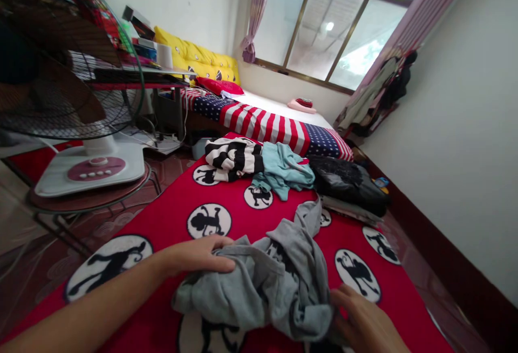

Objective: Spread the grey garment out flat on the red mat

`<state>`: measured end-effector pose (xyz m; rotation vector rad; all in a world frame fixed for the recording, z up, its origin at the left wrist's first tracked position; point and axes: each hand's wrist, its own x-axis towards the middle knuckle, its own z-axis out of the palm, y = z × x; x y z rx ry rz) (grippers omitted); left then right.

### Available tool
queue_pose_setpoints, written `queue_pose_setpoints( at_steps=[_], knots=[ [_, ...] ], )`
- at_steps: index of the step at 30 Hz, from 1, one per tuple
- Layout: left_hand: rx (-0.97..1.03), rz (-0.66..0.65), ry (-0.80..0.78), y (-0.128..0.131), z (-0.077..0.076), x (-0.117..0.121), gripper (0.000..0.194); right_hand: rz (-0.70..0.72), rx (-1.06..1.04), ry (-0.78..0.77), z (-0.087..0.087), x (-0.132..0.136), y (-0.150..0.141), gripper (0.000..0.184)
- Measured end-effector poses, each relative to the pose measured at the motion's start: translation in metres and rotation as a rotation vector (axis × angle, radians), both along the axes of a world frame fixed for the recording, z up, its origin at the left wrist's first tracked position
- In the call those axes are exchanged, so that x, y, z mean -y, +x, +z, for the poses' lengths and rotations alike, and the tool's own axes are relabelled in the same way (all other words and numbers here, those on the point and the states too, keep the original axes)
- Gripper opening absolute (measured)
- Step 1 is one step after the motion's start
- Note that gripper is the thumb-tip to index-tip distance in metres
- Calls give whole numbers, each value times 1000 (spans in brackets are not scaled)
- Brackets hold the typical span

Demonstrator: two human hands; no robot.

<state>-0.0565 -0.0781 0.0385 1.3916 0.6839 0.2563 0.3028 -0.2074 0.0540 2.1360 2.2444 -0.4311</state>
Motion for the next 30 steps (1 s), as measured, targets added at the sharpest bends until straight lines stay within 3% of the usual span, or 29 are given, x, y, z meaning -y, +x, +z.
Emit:
queue_pose_setpoints(
  at_steps=[4, 6, 8, 10, 12, 13, 15, 18, 21, 24, 25, 28, 30],
  knots=[
    [-346, -172, 399, -30, 44, -4, 28, 54, -189, -106, 53, -17, -3, 14],
    [-441, -148, 537, -39, 68, -13, 25, 32, -431, -40, 84, -38, -10, 15],
    [-508, 72, 694, -45, 84, -27, 27, -42, -758, 248, 108, -64, -19, 11],
    [-596, 492, 897, -48, 90, -44, 30, -84, -1072, 657, 117, -90, -30, 21],
    [-662, 895, 1118, -49, 82, -62, 35, -74, -1241, 897, 106, -113, -37, 36],
    [-672, 1018, 1216, -47, 75, -68, 40, -78, -1264, 937, 94, -121, -37, 39],
    [-623, 1077, 1350, -40, 54, -73, 49, -150, -1192, 915, 58, -132, -30, 36],
    [-444, 878, 1374, -20, 22, -54, 33, -318, -877, 789, -1, -130, -7, 26],
    [-279, 597, 1243, 2, 3, -13, 21, -404, -680, 711, -41, -110, 11, 29],
    [-279, 389, 1131, 15, -7, 24, 22, -400, -585, 580, -53, -83, 4, 39],
    [-308, 330, 1114, 18, -10, 33, 31, -383, -536, 540, -54, -75, -3, 43],
    [-427, 206, 1099, 26, -19, 43, 74, -321, -369, 510, -55, -62, -29, 61],
    [-503, 184, 1102, 34, -22, 41, 74, -310, -336, 533, -54, -63, -40, 62]
  ],
)
